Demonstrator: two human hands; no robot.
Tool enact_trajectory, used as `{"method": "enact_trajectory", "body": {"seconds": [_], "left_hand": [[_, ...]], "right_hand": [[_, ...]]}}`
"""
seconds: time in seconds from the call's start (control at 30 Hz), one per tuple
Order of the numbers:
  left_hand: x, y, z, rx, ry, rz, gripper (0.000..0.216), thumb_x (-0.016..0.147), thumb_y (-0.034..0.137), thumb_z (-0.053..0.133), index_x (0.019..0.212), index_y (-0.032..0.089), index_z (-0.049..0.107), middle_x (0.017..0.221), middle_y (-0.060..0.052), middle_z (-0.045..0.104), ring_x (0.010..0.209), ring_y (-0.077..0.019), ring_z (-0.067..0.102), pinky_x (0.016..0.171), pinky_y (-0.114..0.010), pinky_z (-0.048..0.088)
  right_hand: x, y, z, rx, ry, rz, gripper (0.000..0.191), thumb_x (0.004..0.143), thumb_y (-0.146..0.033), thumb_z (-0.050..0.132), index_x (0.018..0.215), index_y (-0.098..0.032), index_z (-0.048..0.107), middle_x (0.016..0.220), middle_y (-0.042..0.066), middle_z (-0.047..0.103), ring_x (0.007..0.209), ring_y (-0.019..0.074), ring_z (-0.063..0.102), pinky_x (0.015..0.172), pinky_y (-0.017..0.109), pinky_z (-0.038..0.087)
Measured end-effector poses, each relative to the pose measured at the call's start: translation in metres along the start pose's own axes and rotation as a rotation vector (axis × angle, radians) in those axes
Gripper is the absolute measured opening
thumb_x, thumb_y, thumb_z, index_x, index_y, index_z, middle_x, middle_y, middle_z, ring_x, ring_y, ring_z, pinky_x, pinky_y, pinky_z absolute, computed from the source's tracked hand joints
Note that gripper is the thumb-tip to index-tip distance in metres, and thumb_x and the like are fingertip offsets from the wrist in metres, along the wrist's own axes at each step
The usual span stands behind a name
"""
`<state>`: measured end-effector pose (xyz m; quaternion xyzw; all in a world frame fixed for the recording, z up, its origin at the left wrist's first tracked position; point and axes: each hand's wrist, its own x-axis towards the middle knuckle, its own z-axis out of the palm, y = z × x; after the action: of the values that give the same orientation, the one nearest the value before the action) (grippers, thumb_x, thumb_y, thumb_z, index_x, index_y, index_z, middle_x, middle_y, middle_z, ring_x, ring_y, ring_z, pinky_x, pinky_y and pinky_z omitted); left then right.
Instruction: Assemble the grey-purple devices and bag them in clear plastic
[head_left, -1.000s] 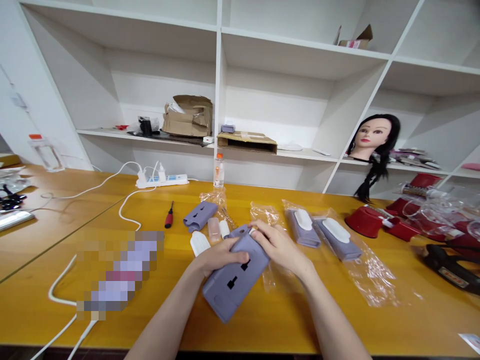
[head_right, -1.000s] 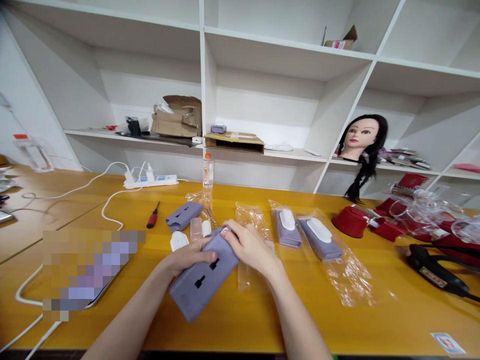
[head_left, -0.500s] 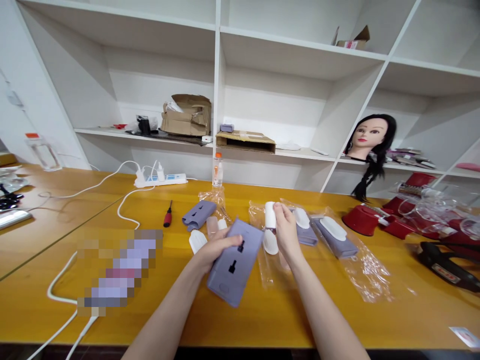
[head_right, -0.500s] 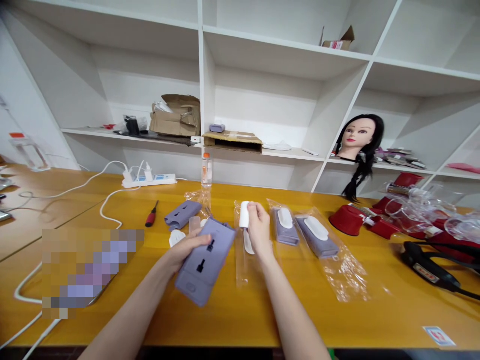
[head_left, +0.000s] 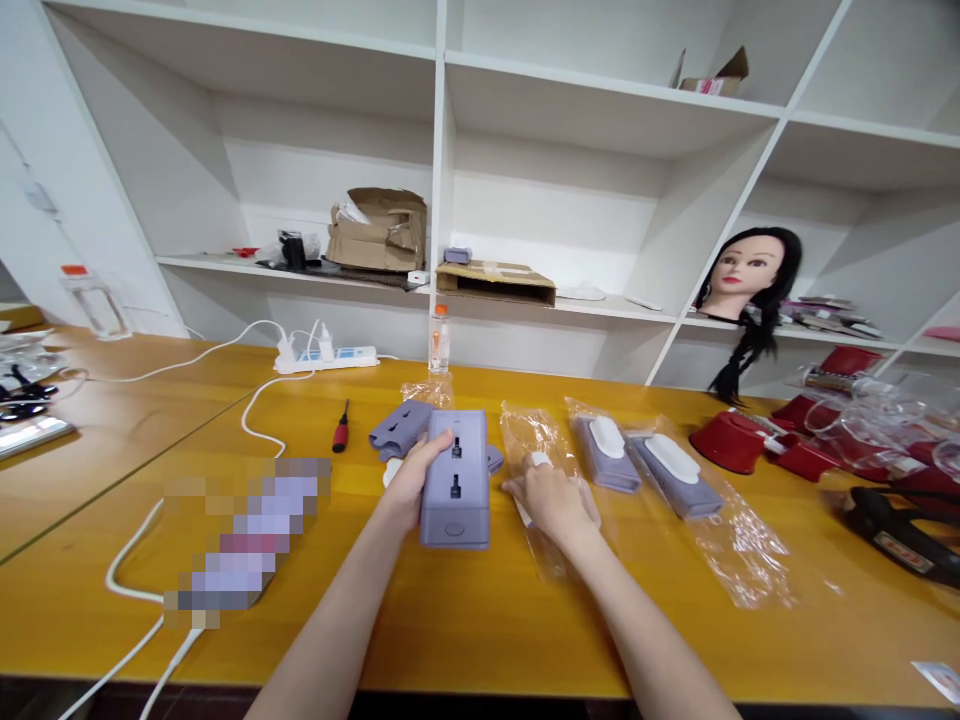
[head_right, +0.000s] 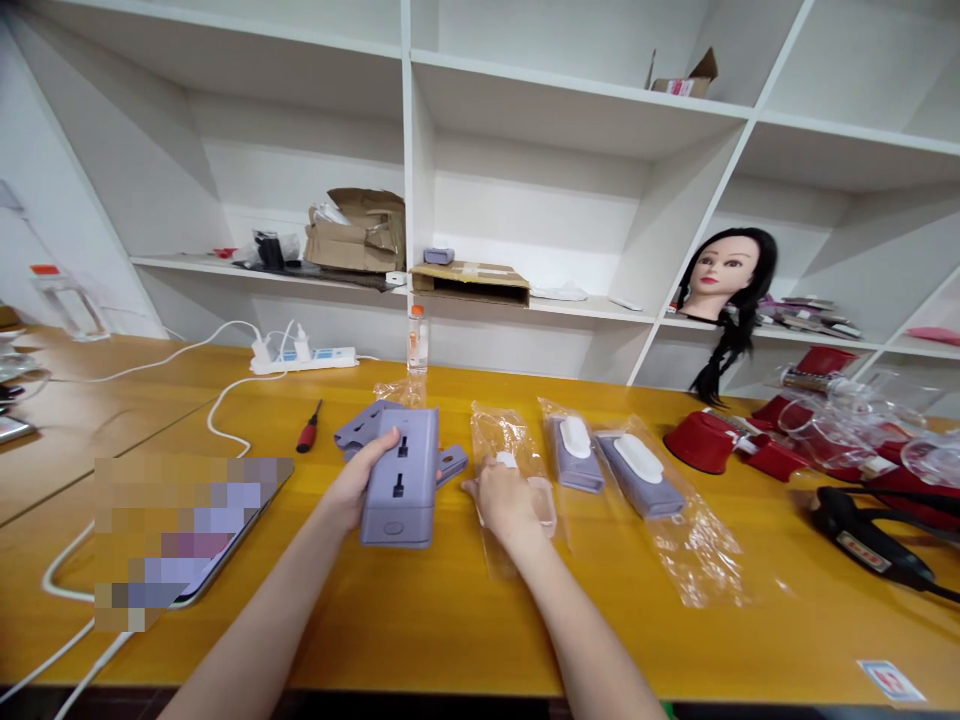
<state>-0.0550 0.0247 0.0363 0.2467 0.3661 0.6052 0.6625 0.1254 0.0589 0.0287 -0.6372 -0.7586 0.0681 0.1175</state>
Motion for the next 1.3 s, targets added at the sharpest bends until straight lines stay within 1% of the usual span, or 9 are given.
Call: {"method": "enact_trajectory", "body": {"seconds": [0.1,0.2,0.3,0.43,0.53,0.67,0.83,0.97,1.3], "left_hand": [[0.006,-0.006,-0.001,0.064,0.017,0.055,0.035,0.065,0.035,0.068,0.093,0.015,0.06,0.074,-0.005,0.067,0.061,-0.0173,0.064,0.056,-0.026,0.049],[0.009,-0.011,-0.001,0.108,0.048,0.147,0.034,0.063,0.038,0.07,0.087,0.015,0.061,0.07,-0.003,0.066,0.057,-0.0144,0.061,0.056,-0.024,0.048],[0.009,-0.013,0.001,0.09,0.093,0.254,0.037,0.062,0.039,0.07,0.089,0.016,0.061,0.07,0.0,0.065,0.059,-0.0131,0.06,0.059,-0.024,0.048],[0.008,-0.013,0.004,0.045,0.138,0.303,0.038,0.061,0.039,0.07,0.091,0.017,0.061,0.073,0.0,0.065,0.059,-0.0123,0.059,0.061,-0.025,0.048],[0.007,-0.014,0.007,-0.007,0.165,0.312,0.038,0.061,0.041,0.069,0.091,0.018,0.06,0.072,0.0,0.065,0.057,-0.0123,0.058,0.058,-0.025,0.047],[0.005,-0.017,0.011,-0.029,0.191,0.374,0.038,0.06,0.04,0.07,0.088,0.017,0.06,0.071,0.001,0.064,0.058,-0.012,0.058,0.058,-0.025,0.047],[0.013,-0.016,0.005,-0.056,0.258,0.466,0.034,0.059,0.039,0.07,0.086,0.02,0.06,0.073,0.002,0.063,0.062,-0.0121,0.058,0.06,-0.024,0.047],[0.02,-0.018,-0.001,-0.123,0.392,0.519,0.036,0.061,0.041,0.068,0.092,0.024,0.06,0.079,0.003,0.063,0.067,-0.0127,0.059,0.064,-0.026,0.047],[0.014,-0.029,0.004,-0.083,0.277,0.565,0.037,0.061,0.041,0.068,0.089,0.018,0.058,0.079,-0.002,0.063,0.068,-0.0143,0.059,0.064,-0.026,0.047]], "right_hand": [[-0.003,-0.005,-0.012,0.021,0.042,-0.017,0.03,0.085,-0.038,0.044,0.093,-0.014,0.059,0.088,0.02,0.063,0.087,0.0315,0.061,0.073,0.04,0.041],[-0.008,-0.014,-0.019,0.417,-0.001,-0.119,0.037,0.09,-0.042,0.029,0.101,-0.017,0.055,0.082,0.01,0.063,0.075,0.0215,0.062,0.067,0.033,0.044],[-0.016,-0.024,-0.014,0.933,-0.248,-0.222,0.037,0.082,-0.041,0.046,0.113,-0.021,0.048,0.091,0.006,0.062,0.079,0.0176,0.06,0.066,0.029,0.046],[-0.024,-0.027,-0.003,1.233,-0.474,-0.158,0.071,0.063,-0.022,0.068,0.126,-0.029,0.034,0.107,0.004,0.058,0.087,0.0158,0.058,0.067,0.027,0.046],[-0.026,-0.026,0.002,1.309,-0.588,-0.053,0.073,0.058,-0.017,0.07,0.123,-0.027,0.036,0.098,0.003,0.062,0.075,0.0144,0.062,0.061,0.025,0.046],[-0.023,-0.026,0.012,1.374,-0.731,-0.022,0.048,0.057,-0.017,0.07,0.101,-0.017,0.051,0.083,0.003,0.066,0.063,0.0152,0.066,0.058,0.023,0.045],[-0.015,-0.018,0.018,1.475,-0.79,-0.056,0.043,0.06,-0.023,0.073,0.096,-0.017,0.051,0.078,0.002,0.066,0.067,0.0175,0.068,0.056,0.021,0.046],[-0.012,-0.017,0.016,1.539,-0.788,-0.102,0.043,0.063,-0.027,0.073,0.099,-0.019,0.051,0.082,0.001,0.065,0.07,0.0169,0.068,0.055,0.02,0.047],[-0.018,-0.027,0.02,1.404,-0.646,-0.026,0.033,0.053,-0.021,0.073,0.081,-0.013,0.057,0.068,0.002,0.065,0.056,0.0123,0.063,0.05,0.019,0.042]]}}
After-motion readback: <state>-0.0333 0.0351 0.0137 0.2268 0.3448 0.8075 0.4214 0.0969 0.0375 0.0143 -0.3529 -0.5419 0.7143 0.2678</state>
